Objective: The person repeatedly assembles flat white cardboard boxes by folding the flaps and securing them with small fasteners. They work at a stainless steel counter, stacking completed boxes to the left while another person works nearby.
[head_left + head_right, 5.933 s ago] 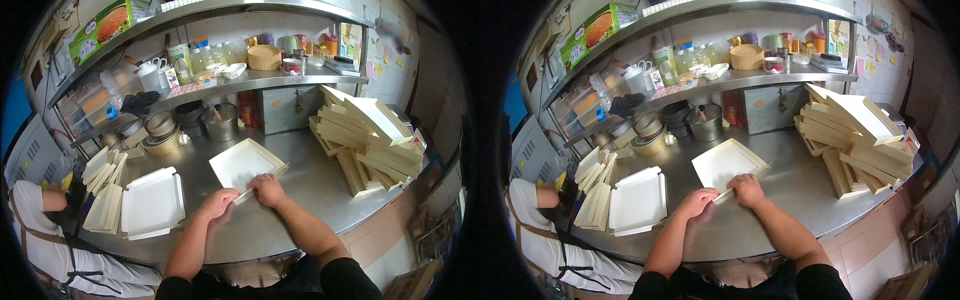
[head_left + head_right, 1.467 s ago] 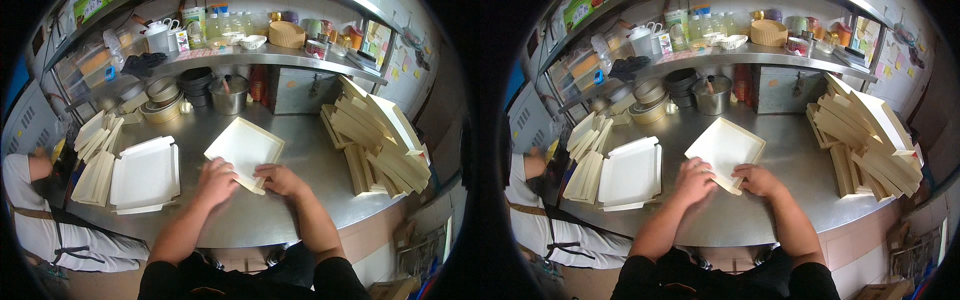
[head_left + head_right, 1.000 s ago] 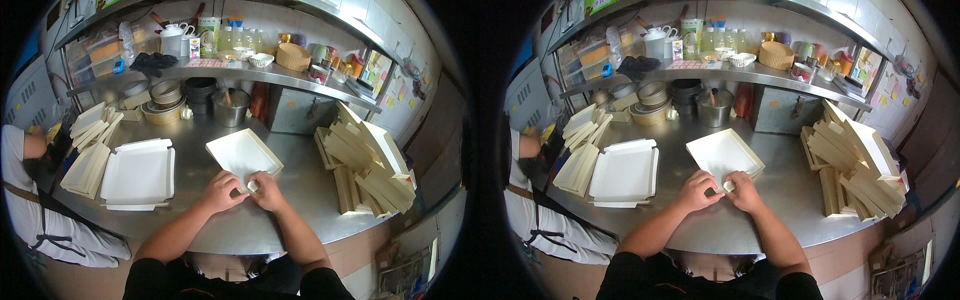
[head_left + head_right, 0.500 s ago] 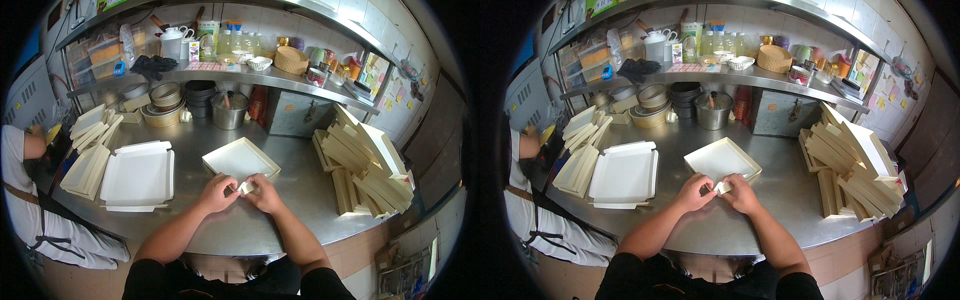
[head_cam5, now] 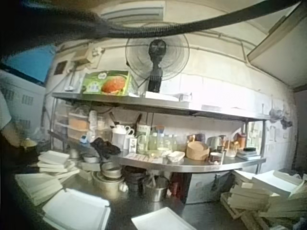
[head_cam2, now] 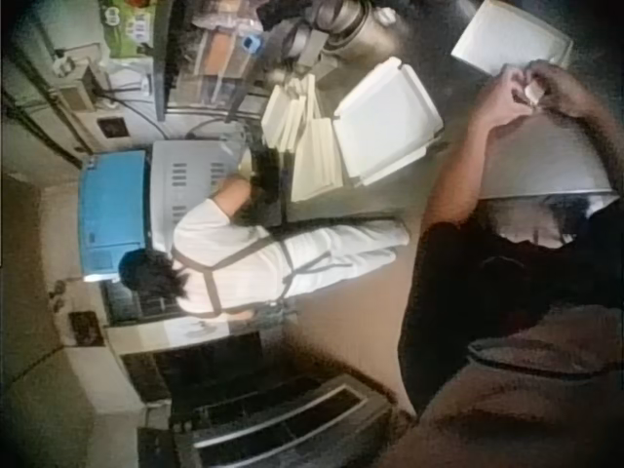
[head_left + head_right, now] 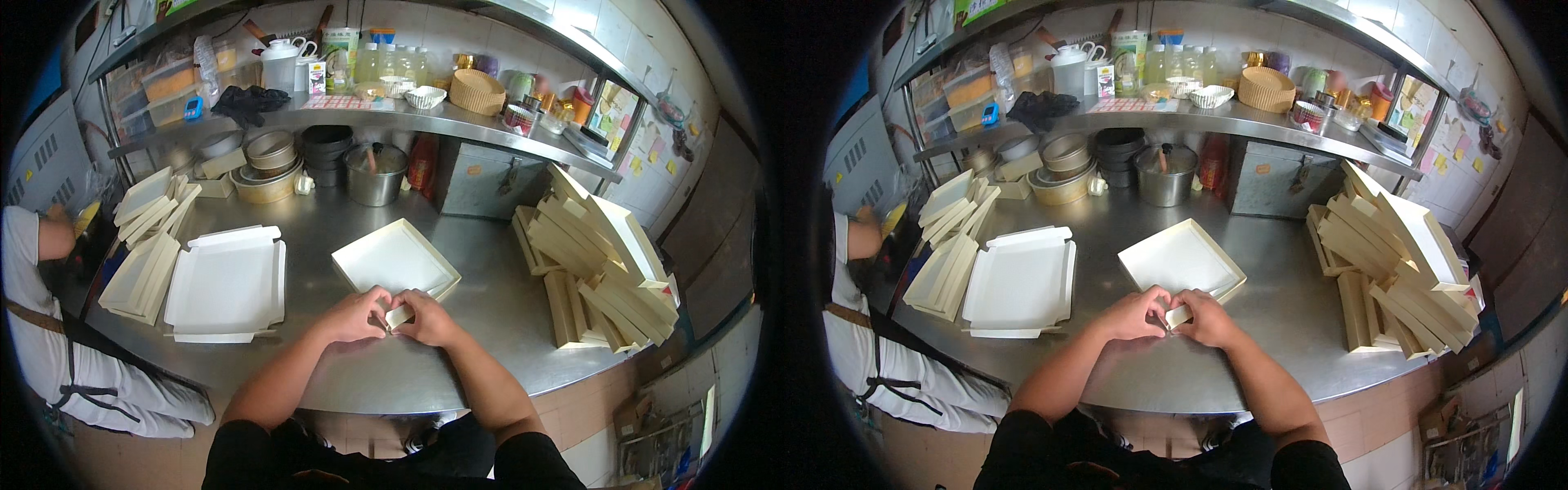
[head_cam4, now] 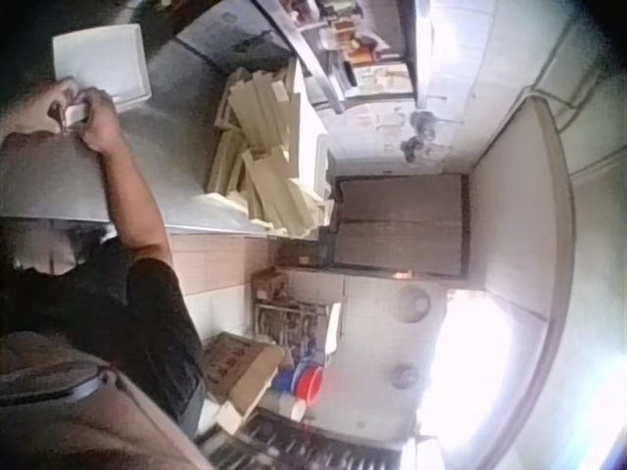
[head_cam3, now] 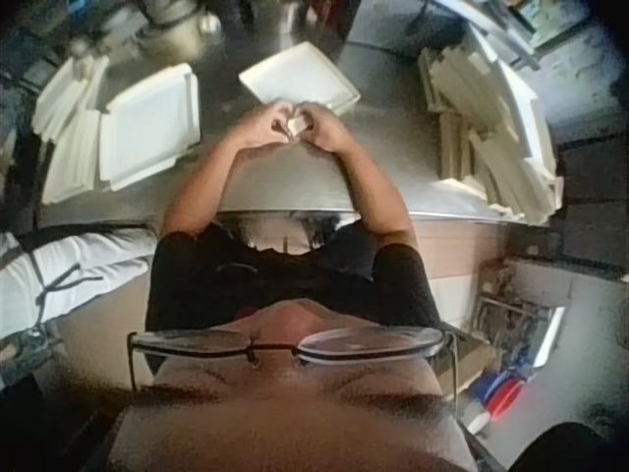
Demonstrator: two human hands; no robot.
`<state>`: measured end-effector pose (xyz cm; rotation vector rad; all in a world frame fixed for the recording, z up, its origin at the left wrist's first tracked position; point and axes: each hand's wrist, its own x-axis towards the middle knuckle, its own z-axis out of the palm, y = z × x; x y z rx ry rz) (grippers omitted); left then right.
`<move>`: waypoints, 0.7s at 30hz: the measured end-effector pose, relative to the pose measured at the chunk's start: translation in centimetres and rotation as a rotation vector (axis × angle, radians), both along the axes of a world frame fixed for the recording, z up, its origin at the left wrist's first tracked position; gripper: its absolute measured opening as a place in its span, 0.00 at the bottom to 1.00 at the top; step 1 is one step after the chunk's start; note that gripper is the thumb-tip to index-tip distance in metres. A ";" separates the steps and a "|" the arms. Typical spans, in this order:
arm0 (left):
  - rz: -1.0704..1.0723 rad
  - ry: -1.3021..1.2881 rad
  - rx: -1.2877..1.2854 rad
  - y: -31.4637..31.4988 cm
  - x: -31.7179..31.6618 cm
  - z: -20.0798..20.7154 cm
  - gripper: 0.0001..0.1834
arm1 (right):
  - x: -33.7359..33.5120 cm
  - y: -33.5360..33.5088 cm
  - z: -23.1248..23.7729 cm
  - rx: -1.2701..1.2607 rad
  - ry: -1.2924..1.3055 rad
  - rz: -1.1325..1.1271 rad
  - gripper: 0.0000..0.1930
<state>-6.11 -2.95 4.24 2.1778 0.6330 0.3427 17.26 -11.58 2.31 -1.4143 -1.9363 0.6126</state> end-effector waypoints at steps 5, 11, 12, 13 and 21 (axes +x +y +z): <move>-0.064 -0.008 -0.077 0.2 0.1 -0.7 0.30 | 0.6 0.1 0.1 0.069 -0.080 0.089 0.30; -0.078 0.025 -0.020 -0.8 0.7 -0.2 0.24 | 0.7 -0.5 1.4 -0.108 -0.180 0.102 0.30; -0.081 0.000 -0.021 -0.6 0.8 -0.7 0.24 | 0.7 -0.5 1.4 -0.094 -0.179 0.110 0.30; -0.083 -0.025 -0.022 -0.5 0.8 -1.1 0.23 | 0.7 -0.6 1.4 -0.081 -0.179 0.119 0.30; -0.046 -0.094 -0.136 -0.7 0.7 -0.6 0.23 | 0.6 -1.0 1.9 -0.147 -0.118 0.129 0.31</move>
